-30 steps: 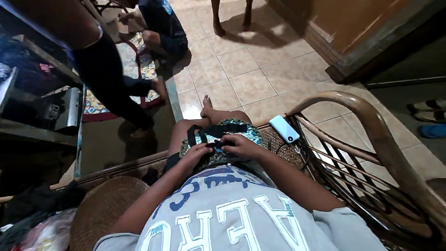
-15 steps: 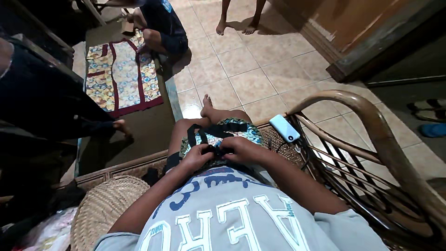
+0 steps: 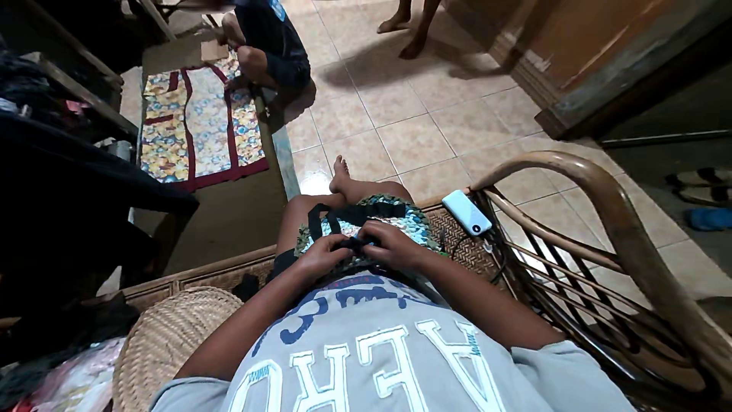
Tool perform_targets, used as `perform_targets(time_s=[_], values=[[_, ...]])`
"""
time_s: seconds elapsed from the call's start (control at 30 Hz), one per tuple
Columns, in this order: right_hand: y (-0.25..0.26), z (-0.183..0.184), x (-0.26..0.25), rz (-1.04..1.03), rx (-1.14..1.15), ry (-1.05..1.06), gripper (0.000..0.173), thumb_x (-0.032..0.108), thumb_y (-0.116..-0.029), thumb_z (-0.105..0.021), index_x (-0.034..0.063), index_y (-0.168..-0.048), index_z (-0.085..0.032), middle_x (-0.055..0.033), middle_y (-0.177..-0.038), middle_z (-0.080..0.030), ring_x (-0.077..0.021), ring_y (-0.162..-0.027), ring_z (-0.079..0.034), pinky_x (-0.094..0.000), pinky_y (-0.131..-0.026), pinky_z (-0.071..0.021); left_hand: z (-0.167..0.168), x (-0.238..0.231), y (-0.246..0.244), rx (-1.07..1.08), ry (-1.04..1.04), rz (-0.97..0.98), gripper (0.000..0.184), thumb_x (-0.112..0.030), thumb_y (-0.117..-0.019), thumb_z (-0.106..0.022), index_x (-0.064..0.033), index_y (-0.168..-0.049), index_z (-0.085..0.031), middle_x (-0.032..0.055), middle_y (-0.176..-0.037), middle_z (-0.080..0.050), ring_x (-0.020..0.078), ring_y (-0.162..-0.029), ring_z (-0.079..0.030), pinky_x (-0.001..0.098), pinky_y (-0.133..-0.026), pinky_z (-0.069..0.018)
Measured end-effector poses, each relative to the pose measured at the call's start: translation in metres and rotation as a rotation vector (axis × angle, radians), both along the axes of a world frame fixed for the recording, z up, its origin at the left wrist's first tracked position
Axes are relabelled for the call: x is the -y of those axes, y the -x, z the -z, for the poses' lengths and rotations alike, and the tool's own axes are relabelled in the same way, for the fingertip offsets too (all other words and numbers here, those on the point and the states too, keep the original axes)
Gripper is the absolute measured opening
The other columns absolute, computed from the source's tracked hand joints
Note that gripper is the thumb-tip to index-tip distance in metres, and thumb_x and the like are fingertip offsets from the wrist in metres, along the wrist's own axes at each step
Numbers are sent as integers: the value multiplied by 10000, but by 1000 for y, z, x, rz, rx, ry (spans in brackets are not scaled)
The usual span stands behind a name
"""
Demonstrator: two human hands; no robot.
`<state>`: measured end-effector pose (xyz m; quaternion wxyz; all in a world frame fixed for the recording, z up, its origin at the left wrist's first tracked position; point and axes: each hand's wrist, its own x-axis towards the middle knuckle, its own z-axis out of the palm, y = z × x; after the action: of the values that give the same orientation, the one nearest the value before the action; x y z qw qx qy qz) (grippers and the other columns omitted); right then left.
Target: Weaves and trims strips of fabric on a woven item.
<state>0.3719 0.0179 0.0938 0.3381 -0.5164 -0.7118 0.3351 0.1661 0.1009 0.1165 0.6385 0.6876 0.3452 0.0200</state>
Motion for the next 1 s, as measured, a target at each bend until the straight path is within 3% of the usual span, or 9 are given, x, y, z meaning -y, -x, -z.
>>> perform_targets(time_s=[0.1,0.27,0.4,0.5,0.67,0.73,0.8,0.87,1.0], values=[[0,-2,-5,-34,11,-16,115,61,-912,-650,-24,-983,-683,-126,-939,-652,-197,-909,-629,-364,-830,-527,0,-2,-1,12,-73,53,264,-149,-961,-692,17,-1162,-652,81,-1037,-688,65,-917,-643,278,-870,-539],[-12,-19,-19,-166,97,127,120,33,-946,-661,-40,-1032,-702,-152,-982,-683,-217,-925,-650,-393,-863,-530,0,0,-8,-83,-162,60,220,-151,-971,-654,9,-1119,-683,95,-998,-685,99,-880,-634,318,-843,-528],[-29,-32,-32,-198,336,147,143,-1,-975,-616,-29,-1067,-722,-179,-1048,-692,-294,-1020,-669,-465,-951,-524,4,-1,-6,-47,5,-35,208,-145,-981,-660,2,-1127,-671,75,-985,-674,82,-855,-631,292,-813,-537],[-43,-37,-42,-232,465,154,170,91,-992,-628,-10,-1053,-751,-210,-1078,-677,-358,-1053,-641,-526,-968,-488,7,-1,-5,-45,114,-78,211,-146,-988,-658,-7,-1147,-653,55,-977,-664,73,-837,-627,273,-786,-539],[-14,-88,-40,-12,821,487,173,92,-996,-620,10,-1095,-735,-227,-1176,-672,-440,-1126,-633,-642,-912,-491,8,2,-5,-13,130,-81,162,-123,-983,-658,-7,-1096,-653,29,-933,-647,56,-819,-612,253,-777,-527],[-10,-67,-35,86,737,366,178,78,-995,-593,5,-1071,-736,-218,-1102,-699,-422,-1079,-659,-629,-893,-511,7,2,-5,-7,110,-75,157,-121,-976,-666,-7,-1084,-656,24,-918,-649,51,-806,-612,247,-769,-529],[-6,-49,-28,177,447,162,214,41,-993,-585,9,-1135,-742,-204,-1118,-715,-373,-1085,-681,-573,-960,-519,7,3,-5,9,80,-84,173,-110,-973,-665,2,-1105,-659,35,-945,-663,54,-830,-625,252,-791,-535],[5,-31,-18,277,150,25,235,-23,-942,-619,-1,-1147,-731,-185,-1091,-724,-309,-997,-706,-503,-917,-560,8,5,-4,40,5,-116,187,-111,-966,-674,6,-1112,-668,52,-990,-677,61,-873,-640,259,-825,-542],[21,-20,4,348,-56,189,206,39,-932,-703,-26,-1123,-663,-169,-962,-704,-248,-827,-689,-449,-798,-577,14,9,-1,127,-207,-171,168,-120,-943,-694,15,-1043,-702,93,-1068,-658,97,-960,-629,277,-883,-529]])
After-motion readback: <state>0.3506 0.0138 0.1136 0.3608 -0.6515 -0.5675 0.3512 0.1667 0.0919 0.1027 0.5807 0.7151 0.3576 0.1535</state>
